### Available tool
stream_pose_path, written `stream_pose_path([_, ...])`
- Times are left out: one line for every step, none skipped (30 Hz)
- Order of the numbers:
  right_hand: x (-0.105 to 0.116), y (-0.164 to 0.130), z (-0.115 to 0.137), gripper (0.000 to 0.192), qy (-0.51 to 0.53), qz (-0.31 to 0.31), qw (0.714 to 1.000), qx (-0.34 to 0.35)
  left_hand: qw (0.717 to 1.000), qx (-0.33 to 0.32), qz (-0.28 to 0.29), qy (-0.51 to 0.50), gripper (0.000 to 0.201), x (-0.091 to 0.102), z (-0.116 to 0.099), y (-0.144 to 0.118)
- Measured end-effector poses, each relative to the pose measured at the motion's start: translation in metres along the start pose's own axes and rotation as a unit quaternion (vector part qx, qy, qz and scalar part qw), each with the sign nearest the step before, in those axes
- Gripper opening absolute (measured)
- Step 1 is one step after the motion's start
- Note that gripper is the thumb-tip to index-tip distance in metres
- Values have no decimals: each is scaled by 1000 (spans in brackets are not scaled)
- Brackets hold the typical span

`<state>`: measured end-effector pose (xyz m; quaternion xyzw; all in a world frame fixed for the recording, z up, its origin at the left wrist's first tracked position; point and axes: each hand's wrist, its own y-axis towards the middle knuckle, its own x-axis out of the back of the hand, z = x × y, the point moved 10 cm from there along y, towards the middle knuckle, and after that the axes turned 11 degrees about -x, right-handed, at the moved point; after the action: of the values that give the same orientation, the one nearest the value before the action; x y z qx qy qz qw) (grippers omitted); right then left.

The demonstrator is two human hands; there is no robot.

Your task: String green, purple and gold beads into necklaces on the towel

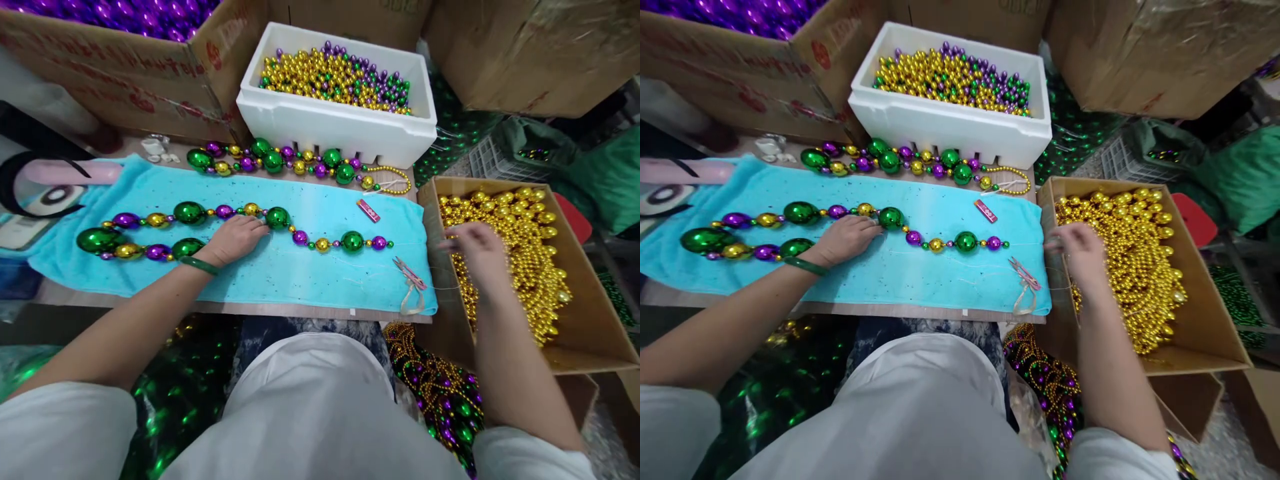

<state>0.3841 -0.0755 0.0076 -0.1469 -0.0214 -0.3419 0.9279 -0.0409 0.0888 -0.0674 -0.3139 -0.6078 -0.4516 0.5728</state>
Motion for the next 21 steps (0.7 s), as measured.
stream_pose_path([-33, -1, -12, 20, -30, 69, 997, -15, 1000, -5, 0, 5, 30, -2, 0, 6])
stream_pose_path([-67, -5, -26, 22, -60, 143, 987, -32, 1000, -10, 0, 8, 30, -3, 2, 12])
stream_pose_path([-100, -10, -41, 25, -83, 211, 973, -45, 1000, -15, 0, 12, 30, -5, 4, 17])
stream_pose_path([-128, -15, -53, 27, -97, 262, 959, -50, 1000, -20, -1, 14, 30, -6, 7, 22])
stream_pose_path([-152, -17, -63, 29, -107, 299, 947, -51, 1000, -22, -4, 15, 31, -6, 12, 26])
stream_pose_path([-168, -14, -70, 29, -110, 315, 942, -47, 1000, -20, -7, 16, 31, -7, 18, 30])
stream_pose_path([-179, -7, -74, 29, -107, 310, 944, -40, 1000, -15, -9, 17, 30, -7, 25, 34])
stream_pose_path([-184, 3, -74, 29, -104, 293, 950, -30, 1000, -10, -9, 19, 30, -8, 32, 39])
stream_pose_path([-185, 15, -73, 28, -102, 269, 958, -19, 1000, -6, -7, 23, 30, -9, 38, 43])
stream_pose_path([-184, 26, -70, 27, -106, 240, 965, -6, 1000, -4, -4, 28, 30, -10, 44, 48])
stream_pose_path([-180, 36, -65, 25, -118, 215, 969, 12, 999, -5, 2, 32, 30, -11, 48, 52])
stream_pose_path([-177, 42, -58, 23, -138, 196, 970, 36, 999, -9, 7, 36, 30, -11, 50, 55])
stream_pose_path([-175, 44, -50, 21, -168, 187, 965, 69, 999, -14, 9, 38, 30, -10, 50, 57])
stream_pose_path([-175, 41, -42, 18, -203, 189, 955, 108, 999, -20, 9, 37, 30, -8, 47, 57])
stream_pose_path([-177, 33, -35, 16, -240, 200, 938, 151, 999, -25, 6, 36, 29, -4, 41, 56])
stream_pose_path([-180, 23, -29, 14, -276, 216, 917, 191, 999, -29, 3, 33, 28, 1, 33, 53])
stream_pose_path([-182, 11, -26, 14, -308, 234, 895, 221, 999, -32, 1, 28, 28, 7, 22, 49])
stream_pose_path([-185, -1, -27, 14, -341, 251, 874, 240, 999, -35, -1, 21, 28, 12, 10, 45])
stream_pose_path([-187, -10, -30, 15, -377, 264, 853, 245, 999, -40, 0, 9, 28, 17, -3, 40])
stream_pose_path([-190, -17, -36, 16, -416, 270, 834, 241, 999, -47, 3, -9, 28, 22, -17, 35])
stream_pose_path([-192, -22, -42, 18, -458, 270, 815, 232, 998, -52, 5, -31, 28, 27, -31, 30])
